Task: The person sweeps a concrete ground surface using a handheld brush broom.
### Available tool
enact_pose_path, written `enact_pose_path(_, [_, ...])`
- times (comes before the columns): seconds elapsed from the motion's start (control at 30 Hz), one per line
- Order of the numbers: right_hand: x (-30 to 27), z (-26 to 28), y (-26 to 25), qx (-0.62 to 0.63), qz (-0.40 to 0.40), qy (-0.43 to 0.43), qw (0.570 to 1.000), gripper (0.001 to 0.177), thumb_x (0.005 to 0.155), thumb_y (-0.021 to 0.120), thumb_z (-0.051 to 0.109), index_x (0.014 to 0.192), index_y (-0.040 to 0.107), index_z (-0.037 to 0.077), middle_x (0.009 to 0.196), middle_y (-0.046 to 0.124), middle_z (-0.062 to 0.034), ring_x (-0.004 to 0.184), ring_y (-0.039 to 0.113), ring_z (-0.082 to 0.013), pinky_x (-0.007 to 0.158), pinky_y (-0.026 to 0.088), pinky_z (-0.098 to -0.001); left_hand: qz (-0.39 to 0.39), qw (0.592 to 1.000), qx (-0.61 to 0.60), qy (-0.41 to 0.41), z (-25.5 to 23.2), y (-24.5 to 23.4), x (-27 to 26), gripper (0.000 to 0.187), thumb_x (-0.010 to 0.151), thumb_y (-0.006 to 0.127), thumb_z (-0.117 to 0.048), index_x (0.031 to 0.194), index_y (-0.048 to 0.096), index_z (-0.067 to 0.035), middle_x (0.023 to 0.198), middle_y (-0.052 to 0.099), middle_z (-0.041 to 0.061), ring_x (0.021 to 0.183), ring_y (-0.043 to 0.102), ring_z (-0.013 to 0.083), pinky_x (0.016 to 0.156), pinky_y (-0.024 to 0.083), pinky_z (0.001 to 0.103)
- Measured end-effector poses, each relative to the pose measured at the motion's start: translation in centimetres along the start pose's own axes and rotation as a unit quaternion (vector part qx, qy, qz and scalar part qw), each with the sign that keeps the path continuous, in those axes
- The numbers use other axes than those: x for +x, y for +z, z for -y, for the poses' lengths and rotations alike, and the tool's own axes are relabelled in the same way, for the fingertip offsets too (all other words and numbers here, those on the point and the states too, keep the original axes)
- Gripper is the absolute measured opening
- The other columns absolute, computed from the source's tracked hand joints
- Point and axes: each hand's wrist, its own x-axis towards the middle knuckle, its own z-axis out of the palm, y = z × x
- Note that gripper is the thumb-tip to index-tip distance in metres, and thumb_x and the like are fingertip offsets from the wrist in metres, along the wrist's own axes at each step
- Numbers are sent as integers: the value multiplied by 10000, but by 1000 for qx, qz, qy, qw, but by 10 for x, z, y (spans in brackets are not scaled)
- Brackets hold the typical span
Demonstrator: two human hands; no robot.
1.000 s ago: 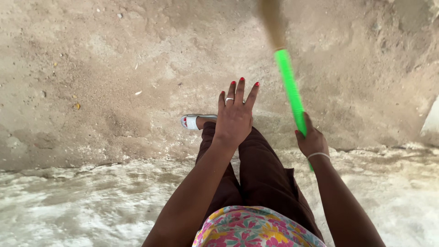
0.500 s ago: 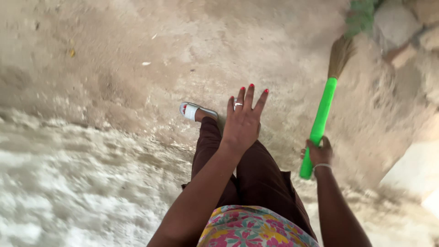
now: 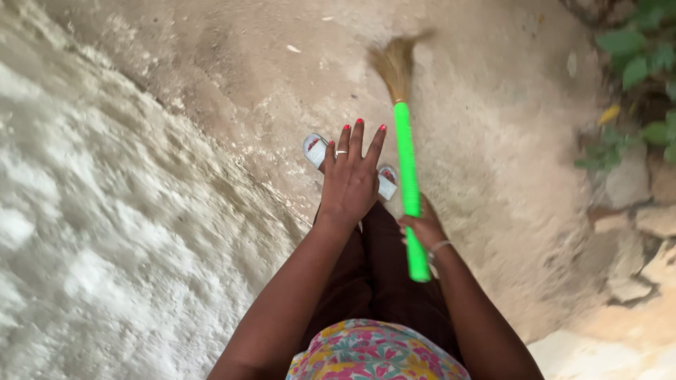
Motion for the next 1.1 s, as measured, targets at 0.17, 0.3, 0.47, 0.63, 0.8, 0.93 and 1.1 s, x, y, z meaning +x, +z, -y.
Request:
enact_pose_path(0.17, [-22, 7, -23, 6, -116, -23, 993, 935, 782, 625, -87, 1560, 254, 273, 881, 591, -82, 631, 627, -190, 502, 563, -362, -30, 998, -41, -48, 25, -1, -7, 845, 825, 717, -175, 1581, 339, -158, 1579, 373, 261, 1465, 368, 441, 1136, 339, 622])
enact_pose_path(0.3, [-1, 0, -34, 65, -158, -42, 984, 709, 820, 648, -55, 1411, 323, 166, 876, 577, -130, 570, 555, -238, 440, 494, -384, -19, 996, -46, -76, 38, -9, -12, 845, 831, 724, -186, 1581, 334, -158, 1579, 375, 251, 1461, 375, 435, 1148, 326, 630])
enact_pose_path(0.47, [48, -1, 21, 80, -96, -14, 992, 669, 842, 698, -20, 1379, 338, 149, 901, 560, -96, 618, 572, -183, 482, 537, -337, -43, 993, -48, -102, 67, -17, -14, 842, 819, 706, -160, 1581, 348, -165, 1577, 381, 244, 1456, 386, 424, 1139, 330, 618])
enact_pose_path(0.63, [36, 51, 113, -92, 55, -26, 994, 849, 807, 689, -17, 1535, 337, 240, 911, 584, -109, 572, 570, -176, 456, 525, -335, -67, 989, -25, -126, 104, -27, -15, 800, 835, 658, -90, 1583, 389, -173, 1575, 406, 231, 1470, 396, 406, 1163, 339, 589])
enact_pose_path(0.8, [21, 110, 115, -170, 30, -86, 981, 1071, 776, 685, -39, 1627, 140, 316, 893, 602, -122, 545, 561, -176, 442, 509, -340, -66, 987, -39, -141, 134, -47, -14, 797, 810, 651, -102, 1562, 394, -168, 1562, 412, 240, 1445, 394, 416, 1146, 329, 603])
enact_pose_path(0.93, [12, 109, 107, -137, -50, -83, 986, 1050, 754, 644, -59, 1616, 171, 307, 868, 559, -109, 541, 552, -193, 423, 503, -358, -80, 984, -25, -155, 153, -57, -4, 799, 817, 651, -93, 1568, 394, -184, 1571, 417, 217, 1463, 395, 406, 1143, 339, 596])
enact_pose_path(1.1, [35, 76, 145, -30, -61, 1, 998, 781, 834, 680, -24, 1498, 292, 114, 893, 593, -117, 610, 598, -200, 470, 554, -349, -90, 981, -50, -162, 170, -68, 1, 794, 830, 653, -114, 1573, 387, -192, 1571, 407, 234, 1455, 399, 411, 1141, 341, 606])
